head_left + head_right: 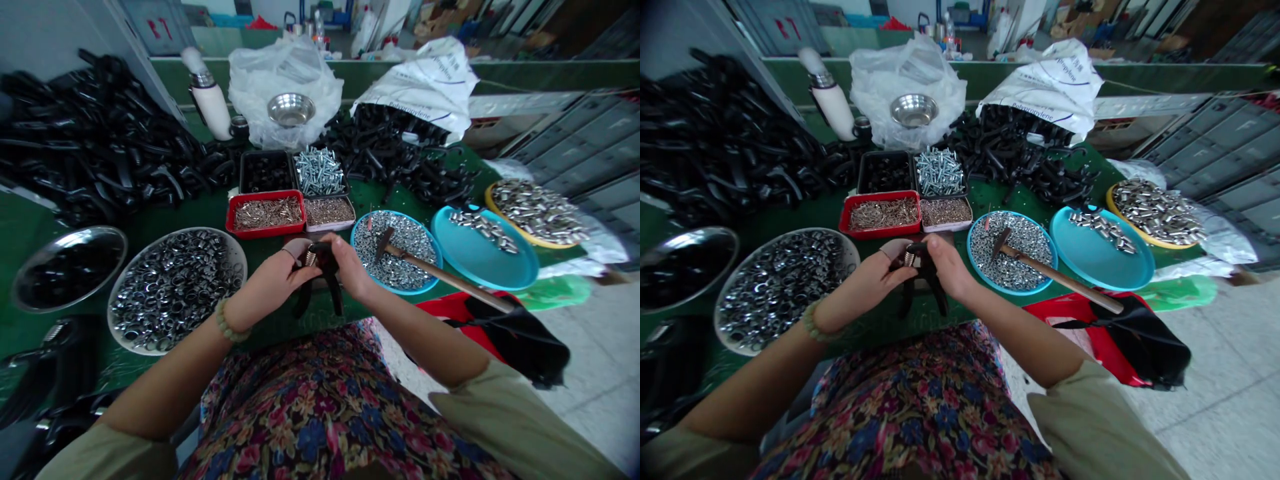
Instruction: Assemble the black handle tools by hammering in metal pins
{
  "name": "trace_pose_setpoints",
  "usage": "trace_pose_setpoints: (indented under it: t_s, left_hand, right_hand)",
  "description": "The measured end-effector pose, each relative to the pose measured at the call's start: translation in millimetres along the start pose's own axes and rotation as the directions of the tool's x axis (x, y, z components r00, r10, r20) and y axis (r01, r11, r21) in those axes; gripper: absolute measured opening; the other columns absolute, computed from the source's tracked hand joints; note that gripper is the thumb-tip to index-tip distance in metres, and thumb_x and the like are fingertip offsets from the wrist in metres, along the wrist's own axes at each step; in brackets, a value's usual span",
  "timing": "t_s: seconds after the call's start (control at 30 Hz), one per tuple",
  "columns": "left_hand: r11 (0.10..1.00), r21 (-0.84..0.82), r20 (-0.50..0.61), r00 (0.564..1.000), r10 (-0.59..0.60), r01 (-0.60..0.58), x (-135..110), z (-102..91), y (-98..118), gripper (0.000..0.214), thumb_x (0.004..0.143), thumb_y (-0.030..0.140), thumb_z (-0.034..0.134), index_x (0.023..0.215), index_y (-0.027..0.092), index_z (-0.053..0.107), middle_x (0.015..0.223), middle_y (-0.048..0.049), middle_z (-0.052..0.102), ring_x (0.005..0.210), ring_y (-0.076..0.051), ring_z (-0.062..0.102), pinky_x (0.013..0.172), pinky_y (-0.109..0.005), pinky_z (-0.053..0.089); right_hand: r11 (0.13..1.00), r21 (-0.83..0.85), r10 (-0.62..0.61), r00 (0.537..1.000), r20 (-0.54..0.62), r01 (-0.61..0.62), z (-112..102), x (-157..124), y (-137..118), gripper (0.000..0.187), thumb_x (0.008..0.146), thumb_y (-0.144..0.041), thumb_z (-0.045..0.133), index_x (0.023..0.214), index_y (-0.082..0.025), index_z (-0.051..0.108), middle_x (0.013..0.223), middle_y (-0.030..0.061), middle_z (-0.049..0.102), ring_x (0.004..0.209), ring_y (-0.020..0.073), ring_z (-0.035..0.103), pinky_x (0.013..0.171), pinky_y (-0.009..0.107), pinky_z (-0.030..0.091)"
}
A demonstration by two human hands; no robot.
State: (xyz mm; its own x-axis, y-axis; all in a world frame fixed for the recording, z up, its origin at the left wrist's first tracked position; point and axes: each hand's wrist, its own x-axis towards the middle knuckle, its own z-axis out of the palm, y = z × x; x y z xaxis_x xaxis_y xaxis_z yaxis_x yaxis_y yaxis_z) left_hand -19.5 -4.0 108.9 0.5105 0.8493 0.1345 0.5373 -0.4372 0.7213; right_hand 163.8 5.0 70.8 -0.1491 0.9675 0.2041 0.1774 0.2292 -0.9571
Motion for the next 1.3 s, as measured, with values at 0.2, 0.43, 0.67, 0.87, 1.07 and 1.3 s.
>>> trace_pose_setpoints:
  t_s: [0.2,0.43,0.67,0.87,1.07,1.3]
  left_hand:
    - [0.892,0.441,-0.105,0.982,0.159,-0.097,-9.2,13.4,-18.2,0.022,0.089,0.019,0.052,0.111,0.019,0.056,0.102,-0.0068,0.061,0.097,-0.021,0.058,0.087,-0.035,0.049]
    - [0.794,0.573,0.188,0.975,0.116,-0.205,14.7,34.9,-38.9,0.022,0.09,0.013,0.044,0.096,0.018,0.064,0.093,-0.007,0.064,0.086,-0.021,0.057,0.078,-0.033,0.048]
    - [0.761,0.628,-0.111,0.986,-0.122,0.164,103.7,-46.3,-113.3,0.031,0.088,0.012,0.041,0.111,0.013,0.063,0.105,-0.0152,0.068,0.101,-0.025,0.06,0.092,-0.037,0.044]
    - [0.781,0.606,-0.06,0.988,-0.144,0.15,115.7,-33.8,-130.9,0.029,0.086,0.014,0.043,0.105,0.014,0.065,0.101,-0.0133,0.068,0.096,-0.024,0.061,0.088,-0.035,0.046]
    - [0.776,0.623,-0.033,0.994,-0.1,0.099,117.1,-31.8,-135.4,0.026,0.084,0.015,0.047,0.106,0.013,0.061,0.1,-0.0129,0.064,0.104,-0.025,0.055,0.094,-0.037,0.043]
    - [0.827,0.529,-0.131,0.981,-0.144,0.192,117.8,-30.0,-133.0,0.027,0.085,0.019,0.047,0.107,0.012,0.061,0.108,-0.0146,0.059,0.086,-0.022,0.059,0.085,-0.036,0.048]
  right_hand:
    - [0.511,-0.771,-0.042,0.907,0.42,0.381,19.6,129.9,14.6,0.028,0.094,-0.033,0.048,0.099,-0.013,0.067,0.108,0.0141,0.065,0.106,0.0247,0.052,0.091,0.037,0.038]
    - [0.328,-0.815,0.026,0.858,0.514,0.478,61.1,165.8,32.7,0.025,0.09,-0.011,0.045,0.097,-0.008,0.069,0.105,0.0199,0.067,0.105,0.0279,0.055,0.087,0.039,0.039]
    - [0.439,-0.802,-0.013,0.895,0.445,0.405,34.7,159.5,28.3,0.028,0.09,-0.015,0.045,0.114,-0.011,0.06,0.111,0.0149,0.067,0.103,0.0236,0.058,0.085,0.035,0.042]
    - [0.888,-0.452,0.016,0.975,0.223,0.089,-27.4,69.0,34.4,0.014,0.09,-0.025,0.051,0.097,-0.019,0.061,0.091,0.0028,0.07,0.085,0.0157,0.064,0.08,0.03,0.047]
    - [0.927,-0.285,0.28,0.956,0.091,-0.245,-46.7,3.3,51.8,0.01,0.086,-0.027,0.055,0.088,-0.018,0.058,0.075,0.0007,0.067,0.068,0.0146,0.063,0.065,0.029,0.05]
    - [0.915,-0.329,0.293,0.945,0.145,-0.233,-45.6,5.5,53.0,0.014,0.084,-0.018,0.055,0.092,-0.016,0.067,0.08,0.0014,0.067,0.061,0.0112,0.061,0.065,0.027,0.05]
